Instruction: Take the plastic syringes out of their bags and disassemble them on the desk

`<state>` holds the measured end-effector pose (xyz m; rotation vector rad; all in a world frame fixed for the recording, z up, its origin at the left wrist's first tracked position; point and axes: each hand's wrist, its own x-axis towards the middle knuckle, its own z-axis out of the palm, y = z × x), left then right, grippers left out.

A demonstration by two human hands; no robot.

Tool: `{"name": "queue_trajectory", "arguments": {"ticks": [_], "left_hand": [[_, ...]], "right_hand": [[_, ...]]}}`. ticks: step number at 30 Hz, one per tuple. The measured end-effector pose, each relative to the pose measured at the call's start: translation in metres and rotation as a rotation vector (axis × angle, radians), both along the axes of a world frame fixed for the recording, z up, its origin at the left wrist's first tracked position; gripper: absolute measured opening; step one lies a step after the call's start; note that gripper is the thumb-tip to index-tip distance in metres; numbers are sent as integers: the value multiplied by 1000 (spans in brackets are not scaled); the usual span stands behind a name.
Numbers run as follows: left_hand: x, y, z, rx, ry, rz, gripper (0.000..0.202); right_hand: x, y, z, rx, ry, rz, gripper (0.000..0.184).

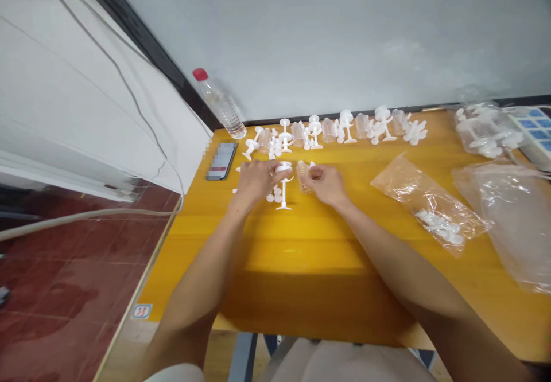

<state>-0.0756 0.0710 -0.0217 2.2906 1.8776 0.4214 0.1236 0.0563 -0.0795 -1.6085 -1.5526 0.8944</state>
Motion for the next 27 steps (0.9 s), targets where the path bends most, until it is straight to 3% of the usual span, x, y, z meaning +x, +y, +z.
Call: {"name": "queue_trajectory", "arguments": {"ticks": [5,11,21,24,27], "left_hand": [[0,32,-10,-54,125,-69,35],[-13,51,-16,-152,115,-126,21],[-19,39,-13,-129,9,-94,26],[-21,31,-6,-83,-42,-86,27],[-11,13,7,49,-192,-99,24]], "right_hand": [[-8,8,7,3,-171,-33,33],[0,9,-1,80,-179,-108,48],[-11,21,-9,59,-122,-35,53],[-11,17,0,20,-90,-19,58],[5,-6,19,55,-110,12,64]]}}
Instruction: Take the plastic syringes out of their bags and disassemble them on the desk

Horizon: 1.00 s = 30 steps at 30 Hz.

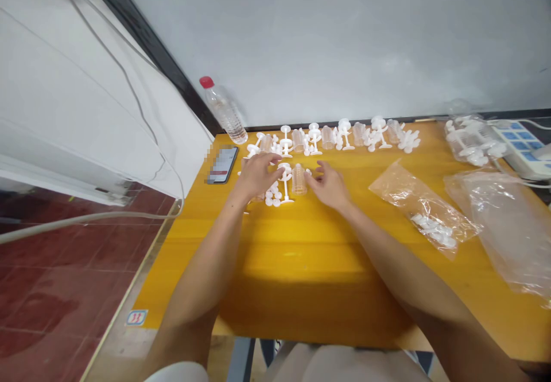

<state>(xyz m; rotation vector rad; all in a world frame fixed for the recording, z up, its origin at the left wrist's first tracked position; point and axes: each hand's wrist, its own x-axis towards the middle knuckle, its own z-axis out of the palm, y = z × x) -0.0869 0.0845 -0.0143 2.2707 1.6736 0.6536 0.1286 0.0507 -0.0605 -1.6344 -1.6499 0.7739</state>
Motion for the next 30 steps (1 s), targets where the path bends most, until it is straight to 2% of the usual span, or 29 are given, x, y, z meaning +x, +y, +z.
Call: {"name": "queue_trajectory", "arguments": {"ticks": [3,5,7,9,11,14,16,19,23,26,28,30], "left_hand": [[31,-28,12,87,-283,-60,19],[64,-44,12,16,-451,-163,20],[106,-52,3,-128,-544,-298,25],[150,-50,-12,-261,-597,-368,30],[189,-42,-30,-368,-590,-360,36],[223,-33,-50,-468,-562,-239,35],[222,-35,-56,-511,-569,-162,22],[191,-53,-57,-560,-604,-132,8],[136,-84,-54,-646,-822,-134,17],[112,-96,-52,-676,-954,-147,25],[104,-100,-51,-700,-945,-97,28],[100,-103,-52,-629,-778,-8,29]], "right_hand": [[43,-46,19,213,-167,-31,59],[85,-84,24,402,-346,-142,48],[128,-120,20,517,-499,-283,44],[166,-148,10,526,-630,-405,46],[192,-166,-3,461,-700,-478,46],[208,-176,-21,361,-632,-440,39],[210,-174,-27,331,-524,-373,35],[208,-169,-30,302,-374,-295,32],[207,-164,-31,253,-232,-163,36],[206,-161,-33,184,-193,-118,45],[205,-158,-35,171,-196,-111,47],[206,-154,-37,197,-199,-90,47]]}}
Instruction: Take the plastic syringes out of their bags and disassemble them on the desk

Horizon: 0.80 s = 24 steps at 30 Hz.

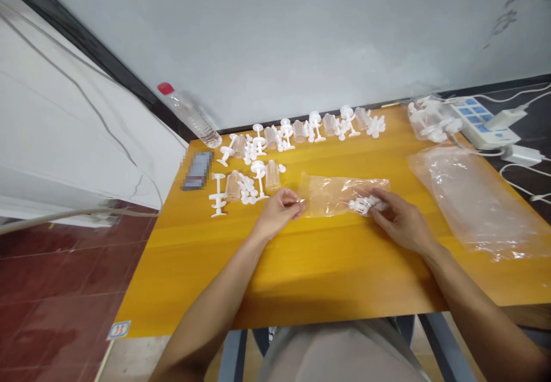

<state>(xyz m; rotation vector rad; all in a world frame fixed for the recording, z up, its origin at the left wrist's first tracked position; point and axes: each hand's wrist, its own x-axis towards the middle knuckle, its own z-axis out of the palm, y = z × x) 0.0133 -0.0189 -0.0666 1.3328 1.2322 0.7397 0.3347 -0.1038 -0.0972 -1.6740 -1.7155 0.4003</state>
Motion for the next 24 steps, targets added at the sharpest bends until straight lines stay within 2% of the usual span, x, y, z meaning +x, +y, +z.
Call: {"name": "queue_trajectory", "arguments": {"ticks": [3,5,7,10,12,15,17,19,22,24], "left_hand": [[-2,-9,-2,339,490,84,26],[-2,-14,-3,591,665,18,16],[0,-16,-2,773,628,-181,15],[1,-11,3,973,461,-450,12],[-2,-6,9,1107,409,-509,11],[-8,-6,13,1282,368,-531,9],[-10,-9,12,1349,346,-577,13],[-9,-14,8,1339,346,-621,16],[-6,-16,1,1176,391,-700,22],[-6,-15,-3,1025,400,-738,30]], "right_hand": [[3,3,-3,37,3,51,46],[5,4,-4,37,13,80,46],[7,4,-4,12,35,96,47],[10,4,-3,-56,90,119,47],[12,5,-2,-80,117,130,48],[16,6,-3,-67,121,142,48],[18,7,-2,-50,116,153,47],[18,8,-2,-57,121,176,46],[15,10,0,-86,169,206,40],[12,10,2,-47,182,164,35]]}}
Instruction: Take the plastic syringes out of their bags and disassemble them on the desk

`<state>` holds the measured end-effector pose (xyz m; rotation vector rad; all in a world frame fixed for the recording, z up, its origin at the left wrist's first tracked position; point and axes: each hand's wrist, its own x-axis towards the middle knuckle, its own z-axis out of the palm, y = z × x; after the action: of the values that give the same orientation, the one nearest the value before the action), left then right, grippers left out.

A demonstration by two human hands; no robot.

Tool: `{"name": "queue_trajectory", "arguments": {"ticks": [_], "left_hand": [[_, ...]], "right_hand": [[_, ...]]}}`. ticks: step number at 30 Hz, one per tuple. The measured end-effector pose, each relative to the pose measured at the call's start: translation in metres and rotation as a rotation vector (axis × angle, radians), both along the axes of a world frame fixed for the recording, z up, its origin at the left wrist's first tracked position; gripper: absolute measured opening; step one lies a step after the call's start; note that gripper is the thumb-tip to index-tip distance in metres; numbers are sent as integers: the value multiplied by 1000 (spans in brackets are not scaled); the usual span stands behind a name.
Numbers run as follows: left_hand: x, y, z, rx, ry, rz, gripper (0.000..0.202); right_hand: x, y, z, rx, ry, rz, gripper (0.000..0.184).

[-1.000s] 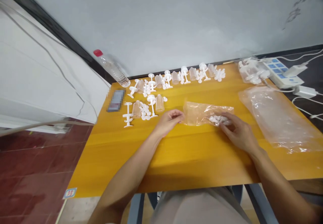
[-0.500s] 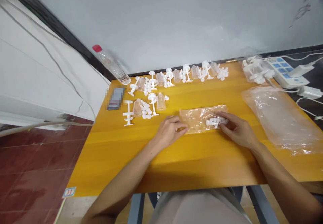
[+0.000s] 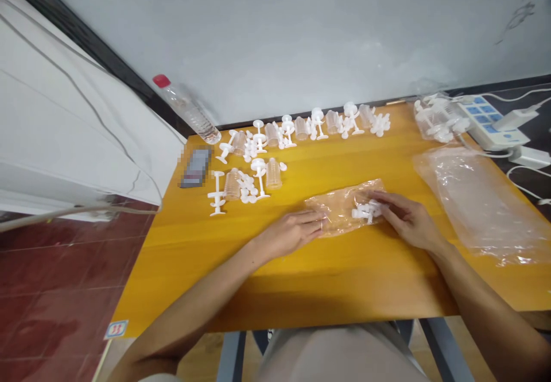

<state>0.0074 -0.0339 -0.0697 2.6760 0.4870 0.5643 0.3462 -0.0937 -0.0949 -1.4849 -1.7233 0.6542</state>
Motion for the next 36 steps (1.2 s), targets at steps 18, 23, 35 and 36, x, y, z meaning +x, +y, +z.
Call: {"name": "queue_trajectory", "arguments": {"ticks": [18,23,35,36], "left_hand": [[21,-5,-26,-1657,-708,608,32],[26,-7,-30,-1272,-639,686,33],[26,-20,-36,-264,-325,646,35],[26,-21,-36,-222,-308,640,35]], "right_hand": [[-13,-1,50,-77,549,-583,44],[-27,5,76,42,533,-558,39],[-39,16,64,213,560,-667,32],[-38,17,65,241,544,-675,31]]}}
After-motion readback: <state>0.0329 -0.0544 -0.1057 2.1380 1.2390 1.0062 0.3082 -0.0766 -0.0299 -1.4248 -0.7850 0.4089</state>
